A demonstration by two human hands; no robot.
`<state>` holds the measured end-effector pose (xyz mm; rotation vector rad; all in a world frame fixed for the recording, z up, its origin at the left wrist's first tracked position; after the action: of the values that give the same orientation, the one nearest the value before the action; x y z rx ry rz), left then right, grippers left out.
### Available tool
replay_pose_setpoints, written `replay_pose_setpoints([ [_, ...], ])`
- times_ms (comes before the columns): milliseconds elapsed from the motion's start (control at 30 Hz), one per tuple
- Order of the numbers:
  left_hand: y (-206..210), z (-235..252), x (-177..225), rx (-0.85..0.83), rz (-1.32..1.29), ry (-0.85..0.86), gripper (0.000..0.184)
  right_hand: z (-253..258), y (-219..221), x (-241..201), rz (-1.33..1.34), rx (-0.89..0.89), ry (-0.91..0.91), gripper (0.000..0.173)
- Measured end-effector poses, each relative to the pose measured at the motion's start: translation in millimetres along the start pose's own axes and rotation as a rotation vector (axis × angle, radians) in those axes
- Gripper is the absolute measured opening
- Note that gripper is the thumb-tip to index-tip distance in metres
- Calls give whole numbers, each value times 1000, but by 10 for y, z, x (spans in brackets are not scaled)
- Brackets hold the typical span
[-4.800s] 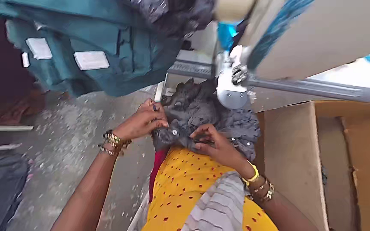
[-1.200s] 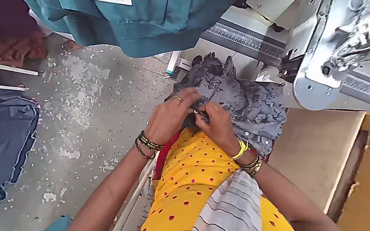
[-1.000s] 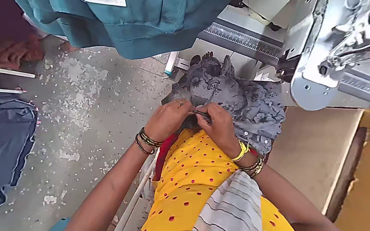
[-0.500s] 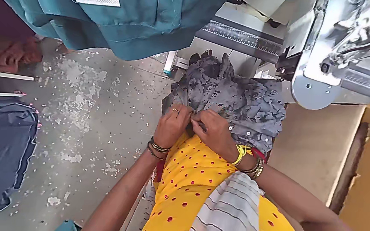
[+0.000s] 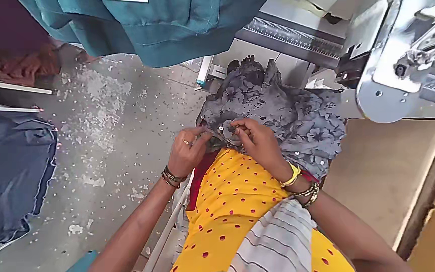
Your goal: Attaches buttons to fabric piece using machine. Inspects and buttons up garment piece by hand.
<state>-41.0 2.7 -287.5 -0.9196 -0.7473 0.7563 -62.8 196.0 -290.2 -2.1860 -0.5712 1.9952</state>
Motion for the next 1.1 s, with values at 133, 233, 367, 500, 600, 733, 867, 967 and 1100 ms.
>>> replay_pose_setpoints([
  [133, 81, -39, -123, -298, -92, -577, 41, 33, -95, -34, -145, 44, -70, 19],
  [233, 465, -4, -182, -664, -228, -811, 59, 130, 80, 2, -223, -66, -134, 18],
  [367, 742, 112, -196, -615, -446, -909, 33, 192, 295, 115, -237, -217, -39, 33],
  [500, 512, 204, -56, -418, -818, -924, 21, 92, 45, -29, -117, -48, -185, 17],
  [600, 371, 246, -34, -358, -844, -892, 20, 23, -157, -121, 48, -47, -200, 18],
  [733, 345, 274, -37, -350, -836, -875, 21, -94, -215, -218, 323, -228, -147, 23],
  [867, 329, 318, 71, -363, -867, -840, 20, -146, -149, -359, 755, -285, -91, 16],
  [967, 306, 350, 147, -345, -869, -864, 20, -112, -182, -292, 831, -108, 13, 12],
  [1100, 296, 372, 173, -267, -848, -858, 21, -149, -438, -393, -107, 216, -173, 24],
])
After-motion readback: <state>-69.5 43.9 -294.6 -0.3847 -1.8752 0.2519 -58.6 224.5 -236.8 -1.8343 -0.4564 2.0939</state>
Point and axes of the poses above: each hand's wrist, its own z-axis towards the middle knuckle, its own y-axis out of the palm, x = y × z, the point moved 9 cm from there along z, towards the middle knuckle, and after that the axes turned 15 degrees about z, right-handed, at the moved point
